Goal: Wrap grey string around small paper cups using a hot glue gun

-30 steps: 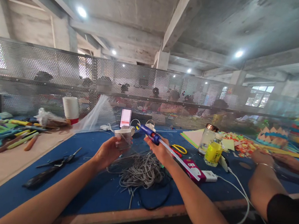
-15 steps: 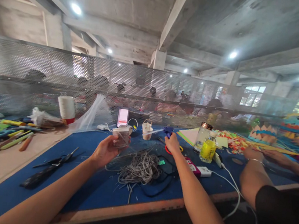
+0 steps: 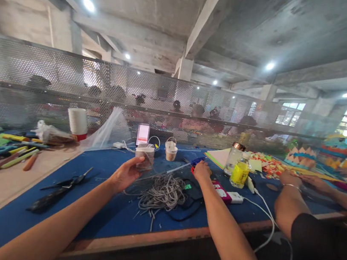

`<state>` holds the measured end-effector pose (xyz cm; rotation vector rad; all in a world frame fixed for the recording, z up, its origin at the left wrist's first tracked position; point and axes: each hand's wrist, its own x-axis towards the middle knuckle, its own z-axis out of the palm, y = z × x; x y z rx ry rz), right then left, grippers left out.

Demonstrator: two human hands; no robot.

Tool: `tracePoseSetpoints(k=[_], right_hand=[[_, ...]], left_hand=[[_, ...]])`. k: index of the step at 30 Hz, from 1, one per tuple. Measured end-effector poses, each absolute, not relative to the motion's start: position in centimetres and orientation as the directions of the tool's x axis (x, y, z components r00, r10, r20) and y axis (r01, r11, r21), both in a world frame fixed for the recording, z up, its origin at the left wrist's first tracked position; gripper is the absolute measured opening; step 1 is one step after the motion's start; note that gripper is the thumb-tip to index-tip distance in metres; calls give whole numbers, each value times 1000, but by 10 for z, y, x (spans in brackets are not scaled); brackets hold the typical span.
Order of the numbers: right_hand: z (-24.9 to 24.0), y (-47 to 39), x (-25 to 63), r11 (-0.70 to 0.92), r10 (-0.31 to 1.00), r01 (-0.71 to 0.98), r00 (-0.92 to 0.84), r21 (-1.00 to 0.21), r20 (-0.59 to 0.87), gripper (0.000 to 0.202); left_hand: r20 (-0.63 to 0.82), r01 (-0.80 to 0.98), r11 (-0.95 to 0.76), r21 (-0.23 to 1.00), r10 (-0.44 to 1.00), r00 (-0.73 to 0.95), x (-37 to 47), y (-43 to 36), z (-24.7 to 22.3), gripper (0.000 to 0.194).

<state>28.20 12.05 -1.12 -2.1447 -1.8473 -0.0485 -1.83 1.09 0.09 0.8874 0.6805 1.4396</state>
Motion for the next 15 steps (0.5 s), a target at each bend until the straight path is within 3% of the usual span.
tracePoseSetpoints(k=[7, 11, 13, 15], right_hand=[[-4, 110, 283, -128, 950, 971, 179, -202, 256, 41], [8, 103, 284, -87, 920, 980, 148, -178, 364, 39], [17, 101, 277, 22, 876, 977, 85, -214, 475, 33], [24, 99, 261, 265, 836, 912, -54, -315, 546, 22]], left_hand=[[191, -486, -127, 864, 978, 83, -18, 16, -6, 31], [172, -461, -132, 877, 984, 46, -14, 14, -4, 30], [149, -456, -126, 881, 989, 16, -12, 12, -2, 33], [131, -452, -123, 883, 991, -15, -11, 12, -1, 39]])
